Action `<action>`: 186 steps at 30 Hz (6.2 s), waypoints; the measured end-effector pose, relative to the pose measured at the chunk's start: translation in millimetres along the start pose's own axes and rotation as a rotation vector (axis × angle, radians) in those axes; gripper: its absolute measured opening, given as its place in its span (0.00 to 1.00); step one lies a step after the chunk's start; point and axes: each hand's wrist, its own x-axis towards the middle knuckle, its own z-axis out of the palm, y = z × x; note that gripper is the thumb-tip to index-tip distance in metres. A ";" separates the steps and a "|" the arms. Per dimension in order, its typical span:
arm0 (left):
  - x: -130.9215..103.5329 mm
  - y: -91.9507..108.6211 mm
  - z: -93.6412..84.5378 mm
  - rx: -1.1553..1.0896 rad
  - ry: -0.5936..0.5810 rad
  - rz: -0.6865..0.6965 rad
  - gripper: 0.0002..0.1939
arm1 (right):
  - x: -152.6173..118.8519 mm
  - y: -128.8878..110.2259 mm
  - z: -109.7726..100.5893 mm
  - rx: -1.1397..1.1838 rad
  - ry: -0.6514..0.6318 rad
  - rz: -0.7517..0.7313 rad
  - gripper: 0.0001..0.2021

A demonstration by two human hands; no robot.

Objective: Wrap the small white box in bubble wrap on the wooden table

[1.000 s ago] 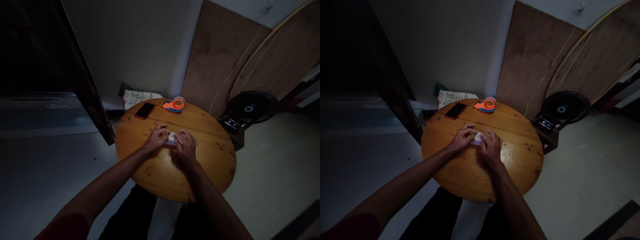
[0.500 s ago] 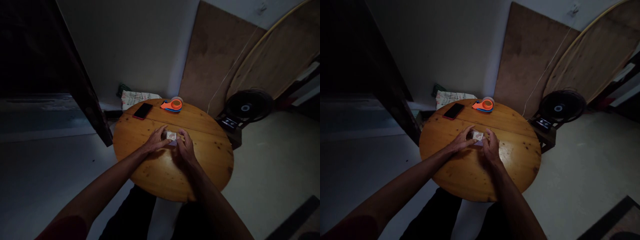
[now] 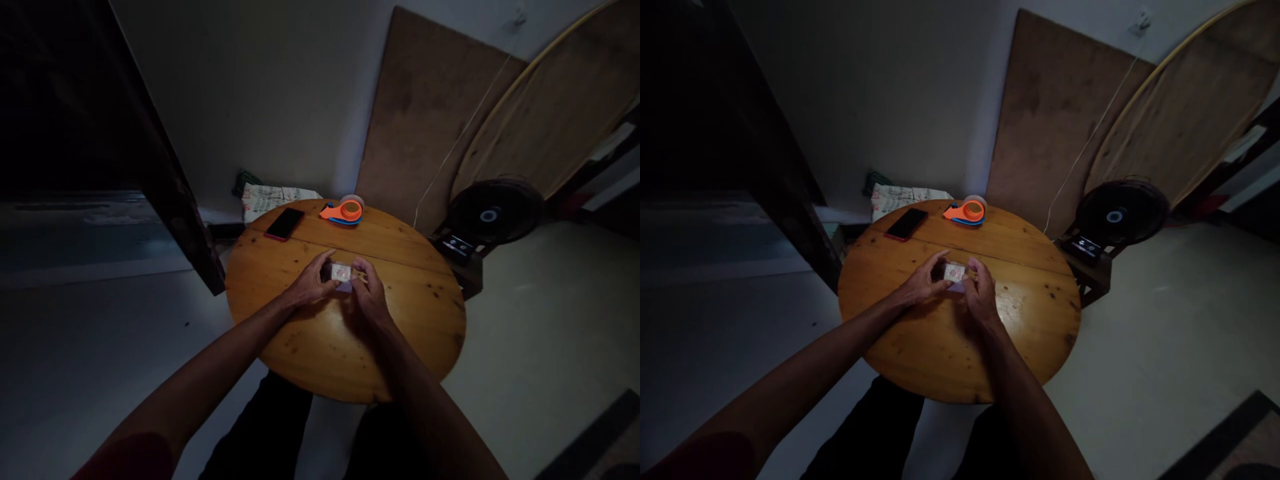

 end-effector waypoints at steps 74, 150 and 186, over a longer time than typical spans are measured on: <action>-20.3 20.8 1.1 0.221 -0.128 0.144 0.51 | 7.9 -9.4 -8.2 0.362 0.111 0.218 0.12; -3.4 0.7 -6.9 0.022 0.129 -0.080 0.21 | 13.0 7.7 -17.4 0.322 0.210 0.409 0.11; 7.4 45.2 -31.4 0.598 0.083 -0.288 0.16 | 19.7 25.4 -12.8 0.300 0.307 0.337 0.10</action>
